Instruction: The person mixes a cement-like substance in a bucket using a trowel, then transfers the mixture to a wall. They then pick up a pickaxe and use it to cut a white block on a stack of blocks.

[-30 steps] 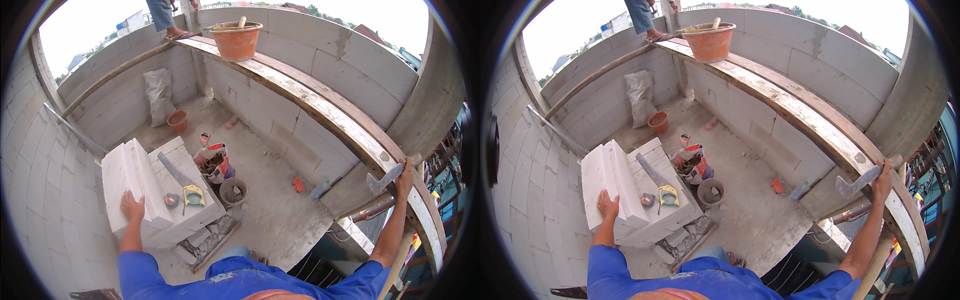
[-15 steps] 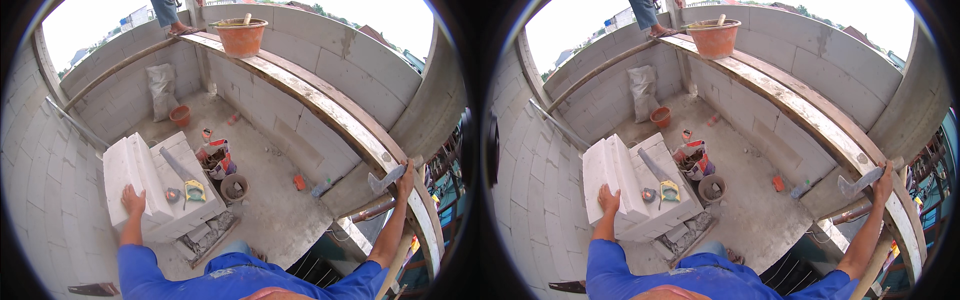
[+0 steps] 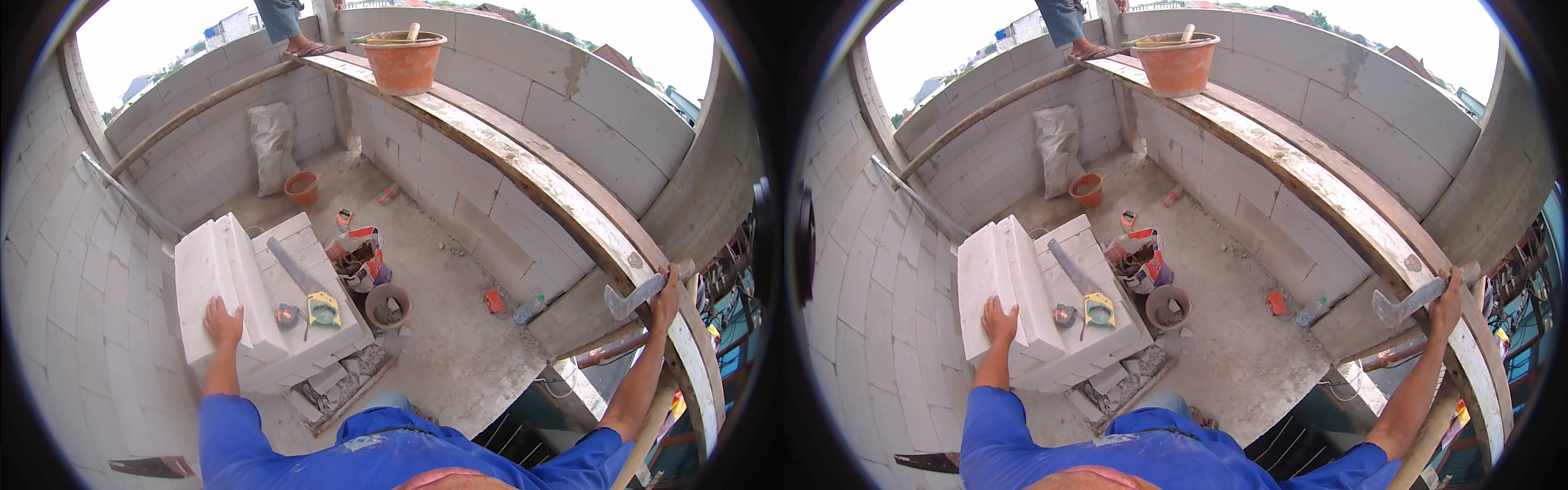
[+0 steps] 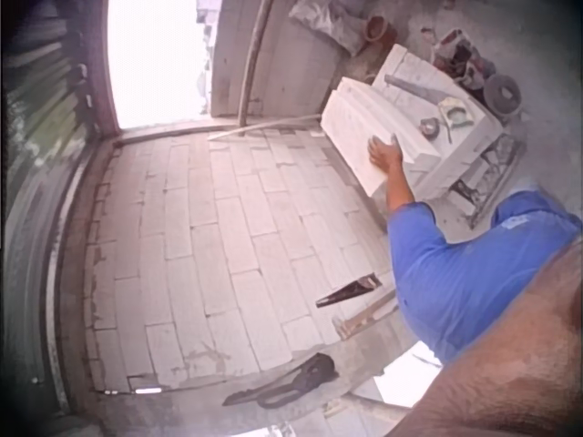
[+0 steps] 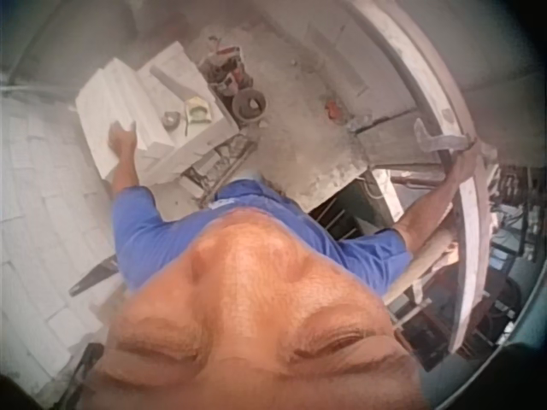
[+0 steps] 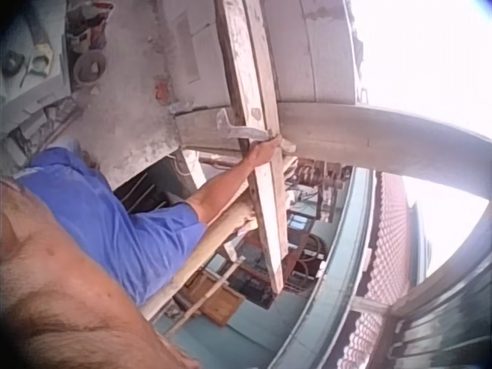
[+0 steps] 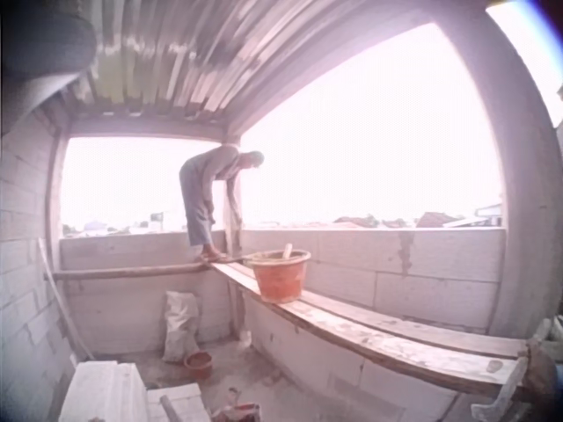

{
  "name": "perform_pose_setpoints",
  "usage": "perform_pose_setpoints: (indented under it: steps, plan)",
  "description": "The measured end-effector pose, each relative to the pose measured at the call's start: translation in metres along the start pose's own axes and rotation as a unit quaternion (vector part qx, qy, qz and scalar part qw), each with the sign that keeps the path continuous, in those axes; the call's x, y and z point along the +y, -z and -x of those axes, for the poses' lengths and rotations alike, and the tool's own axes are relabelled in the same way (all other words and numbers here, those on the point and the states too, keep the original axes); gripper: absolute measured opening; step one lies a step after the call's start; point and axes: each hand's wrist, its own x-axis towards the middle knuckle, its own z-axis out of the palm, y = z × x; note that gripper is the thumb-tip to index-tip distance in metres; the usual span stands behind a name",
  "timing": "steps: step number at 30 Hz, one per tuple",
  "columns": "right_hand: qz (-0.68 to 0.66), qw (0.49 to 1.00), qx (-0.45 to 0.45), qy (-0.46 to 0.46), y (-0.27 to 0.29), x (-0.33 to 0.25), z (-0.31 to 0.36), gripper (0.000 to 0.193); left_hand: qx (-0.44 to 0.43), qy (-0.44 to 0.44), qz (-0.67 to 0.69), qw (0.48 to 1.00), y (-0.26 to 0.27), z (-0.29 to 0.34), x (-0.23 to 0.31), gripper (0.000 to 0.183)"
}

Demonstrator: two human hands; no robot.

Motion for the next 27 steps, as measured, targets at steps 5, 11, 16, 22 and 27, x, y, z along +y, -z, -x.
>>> perform_pose_setpoints:
  steps: [5,11,16,22,27]
  plan:
    - [-0.017,0.999,0.013,0.031,-0.002,0.009,-0.004,0.059,-0.002,-0.002,-0.007,1.000,-0.001,-0.002,0.001,0.073]
    - [-0.006,0.998,0.026,0.048,-0.004,0.013,-0.003,0.057,-0.016,0.009,-0.013,1.000,0.002,-0.001,0.004,0.073]
    - [-0.004,1.000,-0.011,0.007,0.000,0.006,-0.002,0.064,-0.017,0.011,-0.009,1.000,0.003,-0.002,0.003,0.073]
    - [0.006,0.999,-0.033,-0.043,0.006,-0.003,-0.004,0.063,-0.014,0.010,-0.010,1.000,0.000,-0.003,0.001,0.073]
    - [0.017,0.999,-0.021,-0.027,0.007,-0.008,-0.001,0.063,-0.013,0.010,-0.009,1.000,0.000,-0.002,0.001,0.073]
